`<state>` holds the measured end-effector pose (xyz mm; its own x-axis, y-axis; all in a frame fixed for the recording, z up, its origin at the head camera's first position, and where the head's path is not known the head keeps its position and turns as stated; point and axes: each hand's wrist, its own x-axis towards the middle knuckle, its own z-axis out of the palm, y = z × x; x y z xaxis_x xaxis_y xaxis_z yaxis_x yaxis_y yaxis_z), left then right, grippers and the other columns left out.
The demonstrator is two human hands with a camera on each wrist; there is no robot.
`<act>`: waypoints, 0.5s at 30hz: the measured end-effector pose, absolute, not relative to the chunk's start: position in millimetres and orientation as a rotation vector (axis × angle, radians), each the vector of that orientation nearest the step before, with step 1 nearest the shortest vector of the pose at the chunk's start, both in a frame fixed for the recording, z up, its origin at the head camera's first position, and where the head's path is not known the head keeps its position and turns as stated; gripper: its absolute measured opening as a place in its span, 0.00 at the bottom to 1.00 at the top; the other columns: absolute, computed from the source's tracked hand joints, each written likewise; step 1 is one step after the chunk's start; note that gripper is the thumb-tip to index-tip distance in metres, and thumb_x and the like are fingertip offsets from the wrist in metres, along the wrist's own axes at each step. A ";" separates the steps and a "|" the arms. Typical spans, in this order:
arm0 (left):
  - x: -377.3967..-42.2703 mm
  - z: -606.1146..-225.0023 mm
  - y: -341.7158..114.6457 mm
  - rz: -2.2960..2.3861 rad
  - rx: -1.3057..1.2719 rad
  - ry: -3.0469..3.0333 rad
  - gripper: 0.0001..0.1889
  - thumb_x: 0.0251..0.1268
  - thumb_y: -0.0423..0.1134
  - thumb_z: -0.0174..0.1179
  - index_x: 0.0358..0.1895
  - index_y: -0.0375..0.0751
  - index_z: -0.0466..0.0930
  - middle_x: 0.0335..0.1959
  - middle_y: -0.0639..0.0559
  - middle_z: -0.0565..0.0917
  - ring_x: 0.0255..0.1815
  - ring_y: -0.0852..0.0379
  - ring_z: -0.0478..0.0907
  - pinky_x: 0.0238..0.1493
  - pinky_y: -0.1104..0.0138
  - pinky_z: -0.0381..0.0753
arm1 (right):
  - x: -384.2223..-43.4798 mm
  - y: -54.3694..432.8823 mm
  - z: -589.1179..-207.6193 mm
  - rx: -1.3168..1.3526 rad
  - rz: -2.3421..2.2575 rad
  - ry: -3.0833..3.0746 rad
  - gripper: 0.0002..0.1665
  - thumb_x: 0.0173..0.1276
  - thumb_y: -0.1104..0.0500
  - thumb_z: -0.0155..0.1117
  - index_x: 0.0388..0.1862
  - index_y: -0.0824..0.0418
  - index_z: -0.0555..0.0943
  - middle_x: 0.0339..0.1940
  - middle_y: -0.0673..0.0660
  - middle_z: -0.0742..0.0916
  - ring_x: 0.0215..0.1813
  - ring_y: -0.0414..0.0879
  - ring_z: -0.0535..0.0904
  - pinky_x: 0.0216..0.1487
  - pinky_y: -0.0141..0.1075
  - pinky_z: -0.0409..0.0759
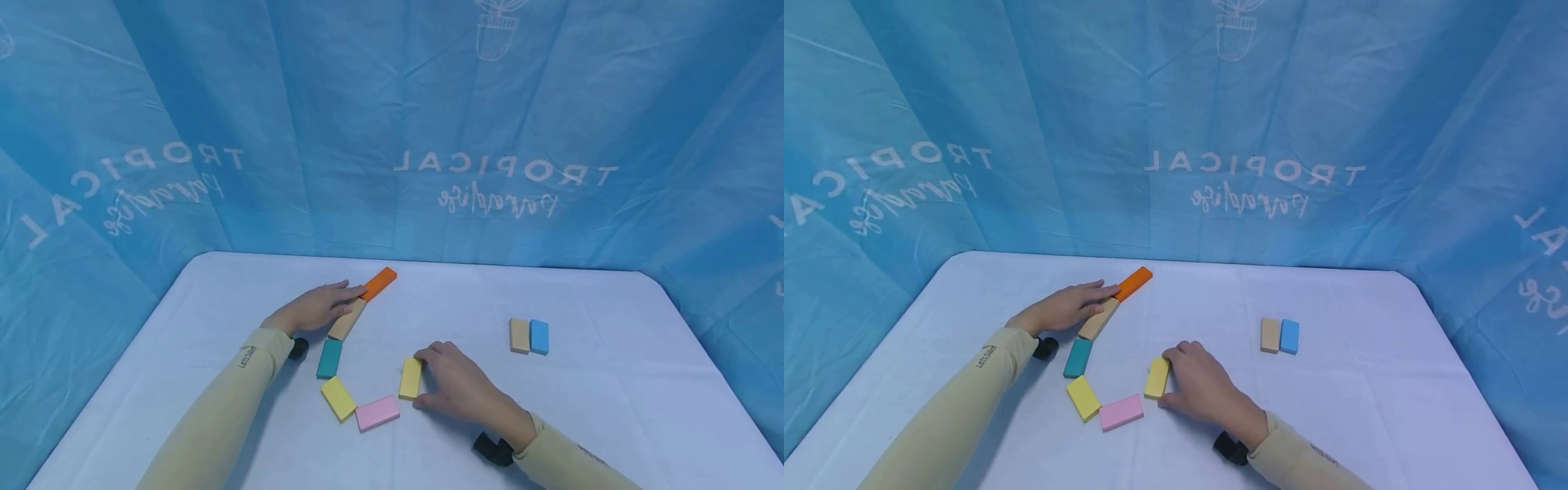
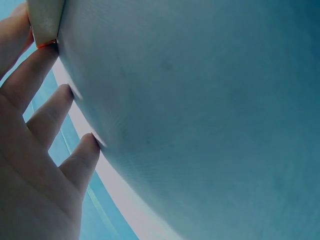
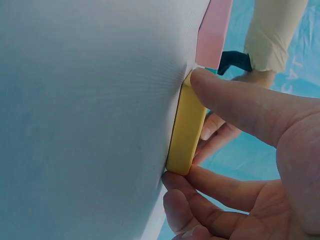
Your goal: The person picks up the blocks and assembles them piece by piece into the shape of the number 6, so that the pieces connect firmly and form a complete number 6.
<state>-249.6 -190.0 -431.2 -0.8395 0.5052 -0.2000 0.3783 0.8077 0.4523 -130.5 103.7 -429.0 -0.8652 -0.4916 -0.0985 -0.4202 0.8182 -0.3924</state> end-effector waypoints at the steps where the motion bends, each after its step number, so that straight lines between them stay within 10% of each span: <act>1: -249.8 -431.4 -190.0 0.577 0.671 2.683 0.28 0.81 0.47 0.50 0.79 0.53 0.60 0.79 0.41 0.60 0.79 0.38 0.53 0.75 0.41 0.57 | -130.7 103.2 -429.1 -0.712 -0.538 2.808 0.42 0.53 0.47 0.83 0.62 0.64 0.79 0.53 0.55 0.83 0.55 0.48 0.77 0.58 0.44 0.81; 15: -249.8 -431.0 -188.9 0.565 0.656 2.683 0.28 0.81 0.47 0.49 0.80 0.55 0.59 0.79 0.41 0.60 0.79 0.37 0.53 0.74 0.40 0.57 | -133.5 97.9 -428.5 -0.737 -0.484 2.806 0.41 0.54 0.48 0.82 0.64 0.62 0.79 0.57 0.56 0.83 0.59 0.48 0.77 0.60 0.43 0.80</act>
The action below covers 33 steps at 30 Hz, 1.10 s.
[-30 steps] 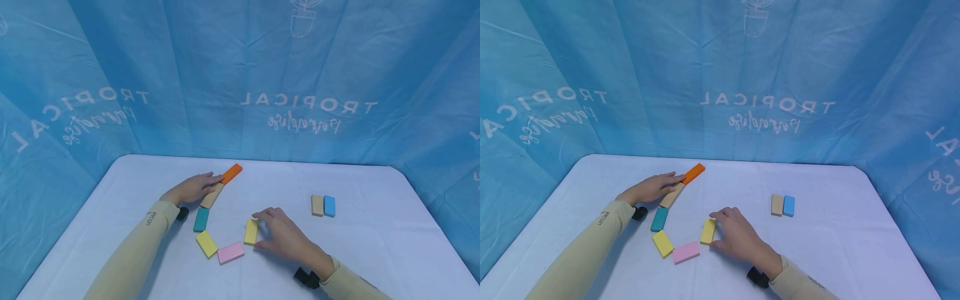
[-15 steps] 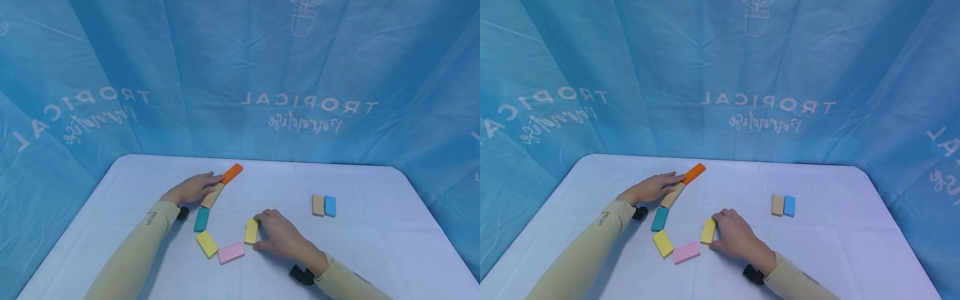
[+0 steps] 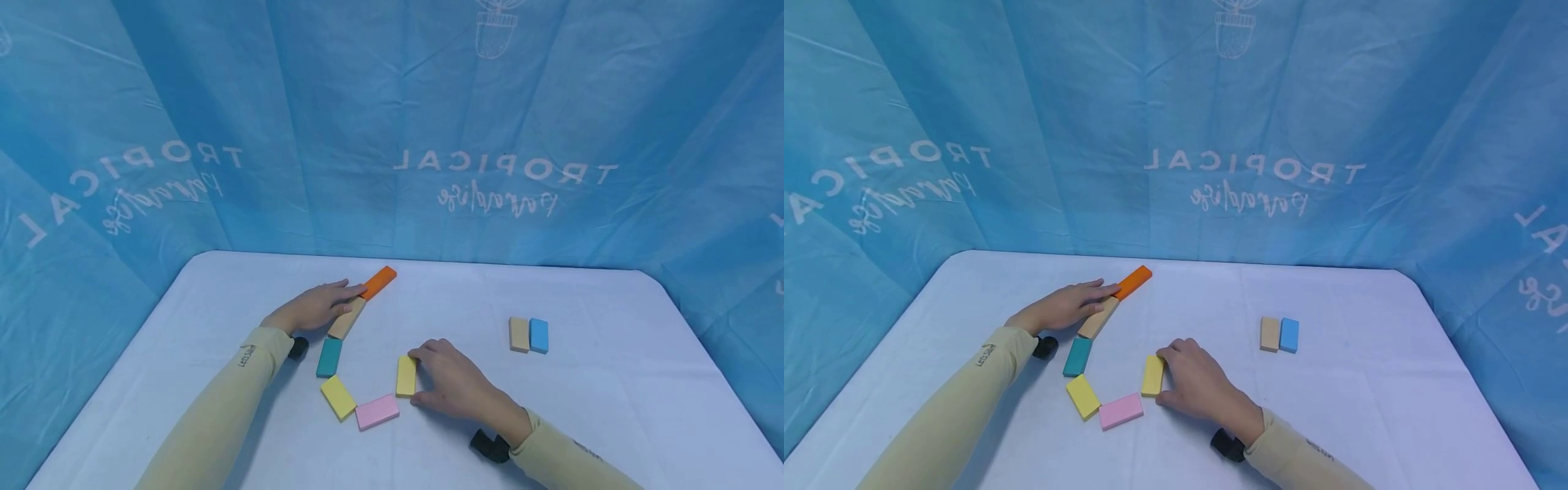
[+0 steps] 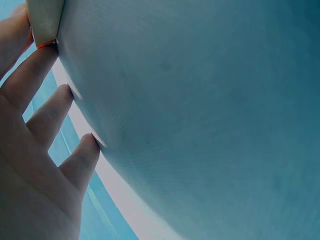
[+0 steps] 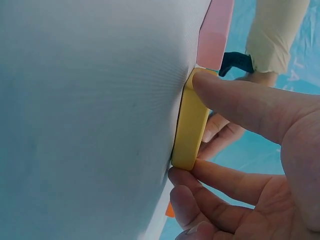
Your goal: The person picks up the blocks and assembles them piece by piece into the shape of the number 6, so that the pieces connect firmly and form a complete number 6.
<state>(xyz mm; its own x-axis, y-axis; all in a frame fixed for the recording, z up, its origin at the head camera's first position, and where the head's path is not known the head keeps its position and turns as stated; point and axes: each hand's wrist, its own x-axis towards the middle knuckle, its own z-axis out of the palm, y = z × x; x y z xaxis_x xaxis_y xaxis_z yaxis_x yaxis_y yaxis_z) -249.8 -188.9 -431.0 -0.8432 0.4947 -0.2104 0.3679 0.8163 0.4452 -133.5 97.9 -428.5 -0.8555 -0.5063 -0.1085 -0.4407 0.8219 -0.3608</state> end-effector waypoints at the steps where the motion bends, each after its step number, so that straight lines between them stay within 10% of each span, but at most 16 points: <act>1: -249.8 -430.8 -188.9 0.564 0.657 2.683 0.28 0.81 0.47 0.49 0.80 0.55 0.59 0.79 0.41 0.60 0.79 0.37 0.53 0.74 0.40 0.57 | -133.7 97.6 -428.5 -0.739 -0.484 2.806 0.41 0.54 0.48 0.82 0.64 0.62 0.79 0.57 0.56 0.83 0.59 0.48 0.77 0.60 0.43 0.80; 33: -250.6 -432.1 -188.9 0.575 0.642 2.679 0.28 0.81 0.47 0.50 0.80 0.55 0.58 0.79 0.42 0.60 0.79 0.38 0.53 0.75 0.41 0.57 | -136.6 98.3 -428.8 -0.786 -0.553 2.740 0.40 0.57 0.49 0.81 0.67 0.60 0.78 0.63 0.55 0.82 0.64 0.50 0.76 0.65 0.47 0.77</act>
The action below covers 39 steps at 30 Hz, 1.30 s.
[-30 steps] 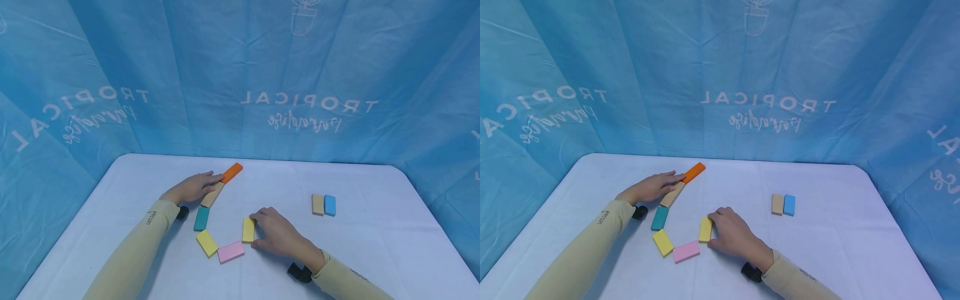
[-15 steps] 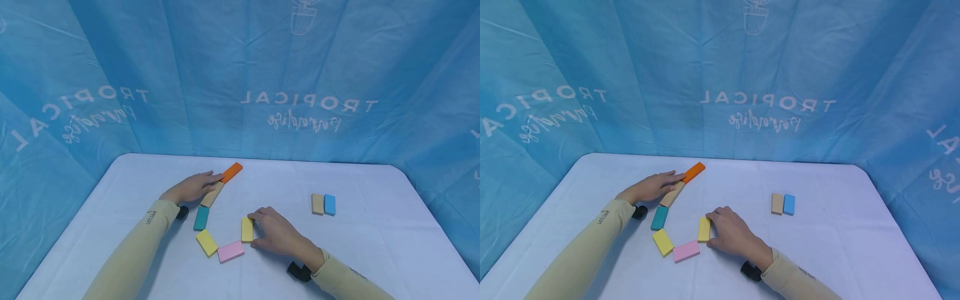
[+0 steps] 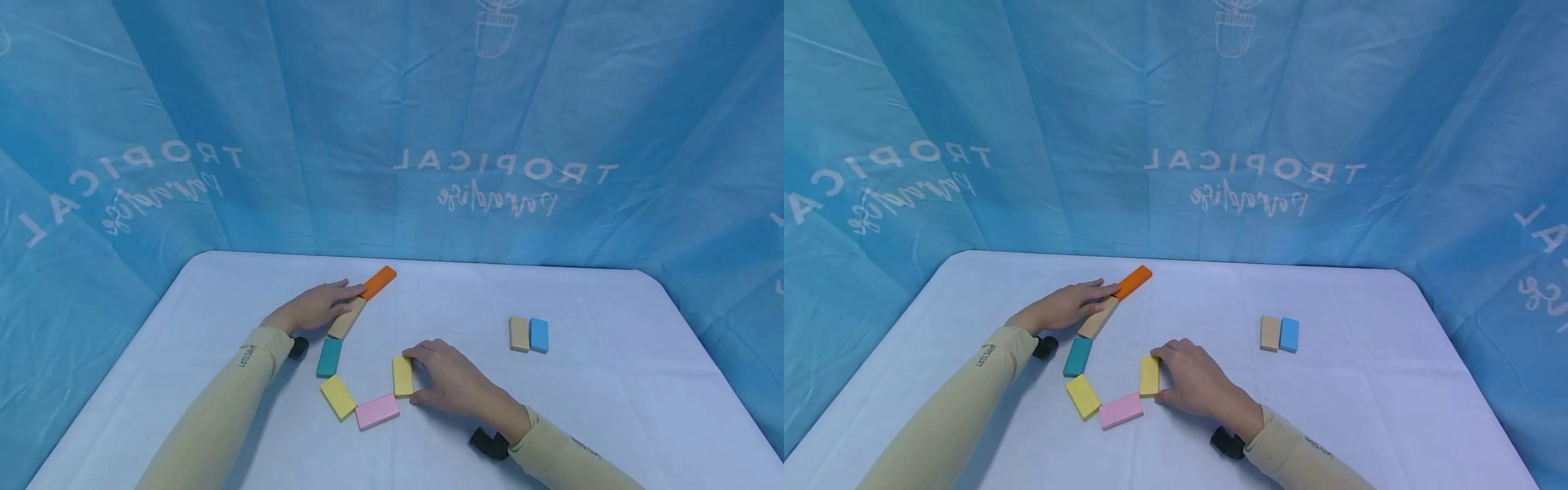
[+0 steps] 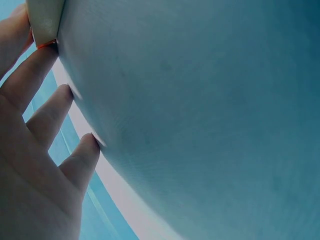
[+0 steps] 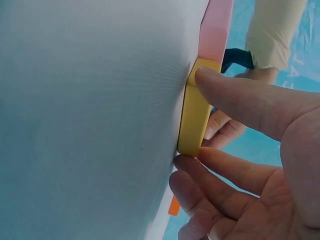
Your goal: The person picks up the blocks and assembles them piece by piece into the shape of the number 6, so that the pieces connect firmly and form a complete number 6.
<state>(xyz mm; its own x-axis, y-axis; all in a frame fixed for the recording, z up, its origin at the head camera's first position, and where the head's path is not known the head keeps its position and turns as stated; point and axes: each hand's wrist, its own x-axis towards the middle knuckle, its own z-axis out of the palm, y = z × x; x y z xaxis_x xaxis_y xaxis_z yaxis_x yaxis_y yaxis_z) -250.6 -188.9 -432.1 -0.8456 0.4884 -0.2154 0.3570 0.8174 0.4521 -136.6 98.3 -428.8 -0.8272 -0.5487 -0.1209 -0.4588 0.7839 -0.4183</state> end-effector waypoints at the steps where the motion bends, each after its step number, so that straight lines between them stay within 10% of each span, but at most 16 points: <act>1: -250.5 -432.2 -189.0 0.575 0.643 2.679 0.28 0.81 0.47 0.50 0.80 0.55 0.59 0.79 0.42 0.60 0.79 0.38 0.53 0.75 0.41 0.57 | -136.5 98.7 -428.9 -0.789 -0.564 2.738 0.40 0.57 0.50 0.81 0.67 0.60 0.78 0.63 0.55 0.82 0.65 0.50 0.76 0.65 0.47 0.77; 39: -251.0 -432.1 -188.2 0.563 0.622 2.675 0.28 0.81 0.47 0.50 0.80 0.56 0.59 0.79 0.41 0.59 0.79 0.38 0.53 0.75 0.42 0.57 | -151.0 214.1 -411.4 -0.474 -0.910 3.006 0.35 0.62 0.52 0.76 0.66 0.62 0.77 0.64 0.62 0.80 0.59 0.58 0.77 0.57 0.57 0.77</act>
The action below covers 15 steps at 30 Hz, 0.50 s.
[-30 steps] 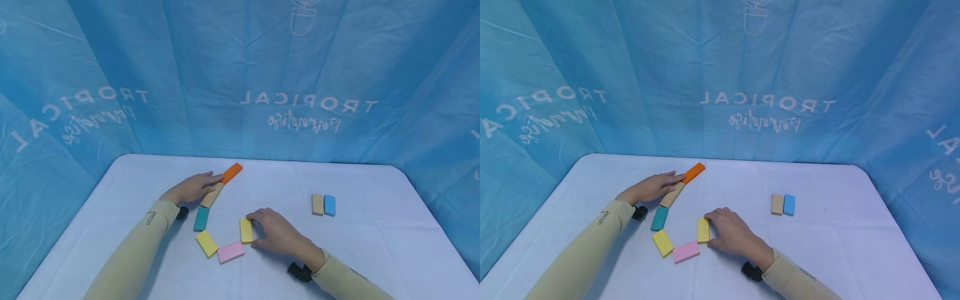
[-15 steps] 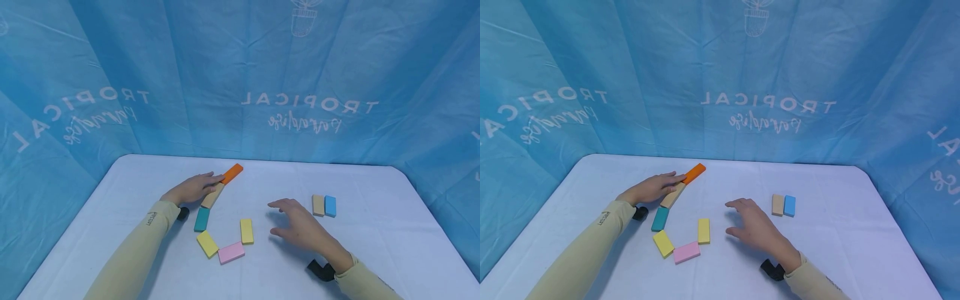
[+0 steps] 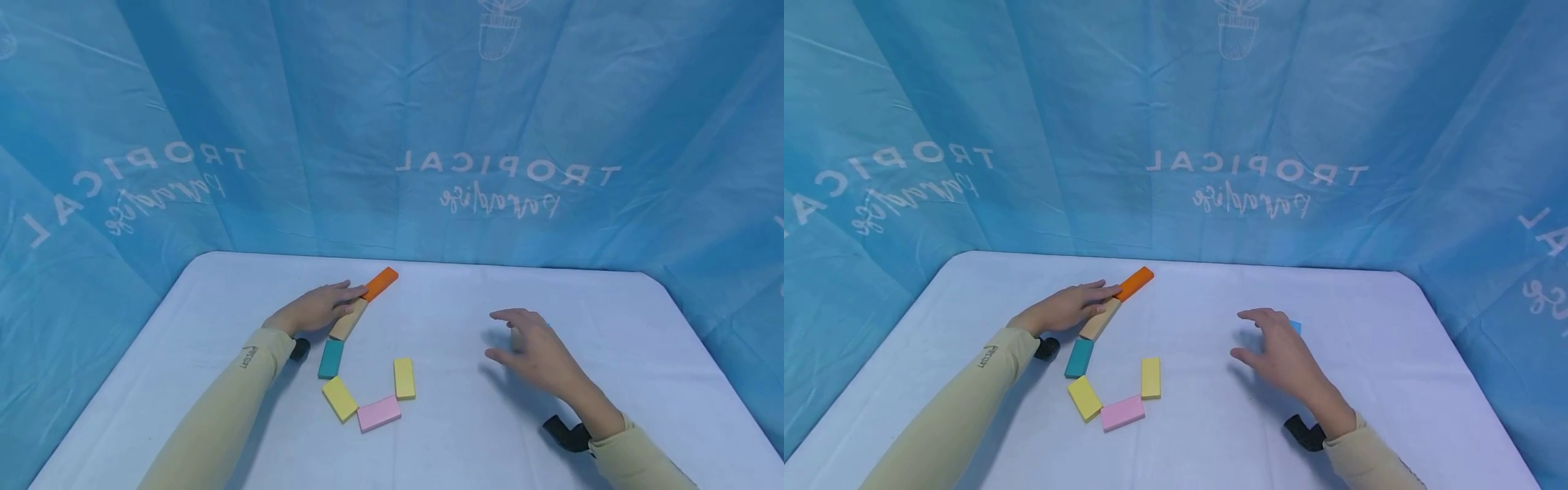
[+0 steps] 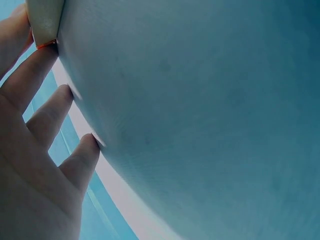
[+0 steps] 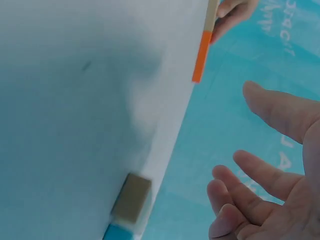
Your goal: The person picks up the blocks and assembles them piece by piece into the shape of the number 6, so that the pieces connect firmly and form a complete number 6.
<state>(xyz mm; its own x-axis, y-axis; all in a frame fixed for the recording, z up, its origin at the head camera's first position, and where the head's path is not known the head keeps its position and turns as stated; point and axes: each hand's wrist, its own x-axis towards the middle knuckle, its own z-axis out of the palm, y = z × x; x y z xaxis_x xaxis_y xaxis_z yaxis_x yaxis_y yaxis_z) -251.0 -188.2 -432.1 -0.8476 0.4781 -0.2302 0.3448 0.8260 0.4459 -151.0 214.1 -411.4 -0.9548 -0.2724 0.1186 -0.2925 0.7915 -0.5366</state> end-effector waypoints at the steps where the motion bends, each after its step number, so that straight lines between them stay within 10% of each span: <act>1: -251.3 -432.1 -188.4 0.562 0.624 2.676 0.28 0.81 0.48 0.50 0.80 0.56 0.59 0.79 0.42 0.59 0.79 0.38 0.53 0.75 0.42 0.57 | -152.0 216.9 -412.2 0.460 0.891 -2.940 0.35 0.63 0.52 0.76 0.66 0.63 0.77 0.64 0.62 0.79 0.60 0.59 0.77 0.58 0.58 0.76; 15: -251.0 -431.9 -188.3 0.558 0.635 2.676 0.28 0.81 0.48 0.50 0.80 0.56 0.58 0.79 0.42 0.60 0.79 0.38 0.53 0.75 0.42 0.57 | -165.5 246.2 -423.0 0.398 0.780 -2.982 0.38 0.63 0.49 0.75 0.67 0.66 0.75 0.66 0.71 0.77 0.68 0.70 0.66 0.64 0.65 0.69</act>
